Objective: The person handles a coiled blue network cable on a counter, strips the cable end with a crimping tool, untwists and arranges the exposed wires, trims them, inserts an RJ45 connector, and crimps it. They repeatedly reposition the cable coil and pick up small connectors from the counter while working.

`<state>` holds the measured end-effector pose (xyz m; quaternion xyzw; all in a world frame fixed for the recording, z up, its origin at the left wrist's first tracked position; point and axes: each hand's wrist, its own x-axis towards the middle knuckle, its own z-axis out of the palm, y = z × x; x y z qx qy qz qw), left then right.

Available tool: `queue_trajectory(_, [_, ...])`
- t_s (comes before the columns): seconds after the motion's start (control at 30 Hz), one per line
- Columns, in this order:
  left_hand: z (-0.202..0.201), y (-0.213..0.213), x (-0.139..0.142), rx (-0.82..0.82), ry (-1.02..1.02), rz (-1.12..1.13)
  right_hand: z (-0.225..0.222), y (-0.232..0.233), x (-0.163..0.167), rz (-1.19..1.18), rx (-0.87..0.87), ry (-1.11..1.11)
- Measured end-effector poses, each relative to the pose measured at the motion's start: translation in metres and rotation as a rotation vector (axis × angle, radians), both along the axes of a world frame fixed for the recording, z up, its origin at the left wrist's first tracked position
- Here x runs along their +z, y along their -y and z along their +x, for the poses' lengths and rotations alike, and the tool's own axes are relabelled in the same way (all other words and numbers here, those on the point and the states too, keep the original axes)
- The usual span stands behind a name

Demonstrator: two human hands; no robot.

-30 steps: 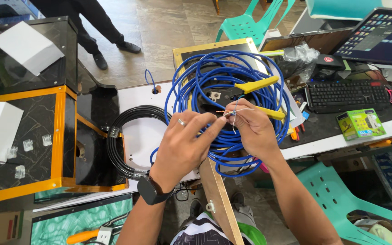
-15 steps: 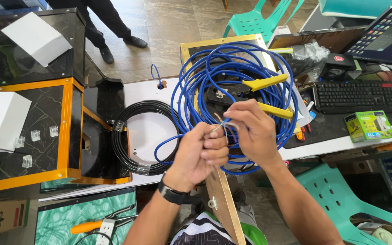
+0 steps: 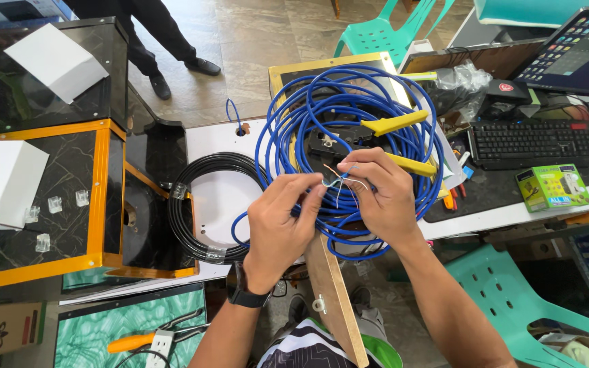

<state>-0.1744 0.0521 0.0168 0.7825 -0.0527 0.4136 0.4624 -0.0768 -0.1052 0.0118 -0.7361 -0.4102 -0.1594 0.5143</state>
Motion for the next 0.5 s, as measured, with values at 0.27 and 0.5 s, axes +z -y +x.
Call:
queue_trajectory(0.27, [0.006,-0.003,-0.024,-0.580,-0.619,-0.788,0.001,0.004,-0.003,-0.007,0.022,-0.013])
queue_trajectory(0.5, [0.002,-0.021,-0.002,-0.218,-0.242,-0.199,0.007,0.006,-0.003,0.039,-0.005,-0.101])
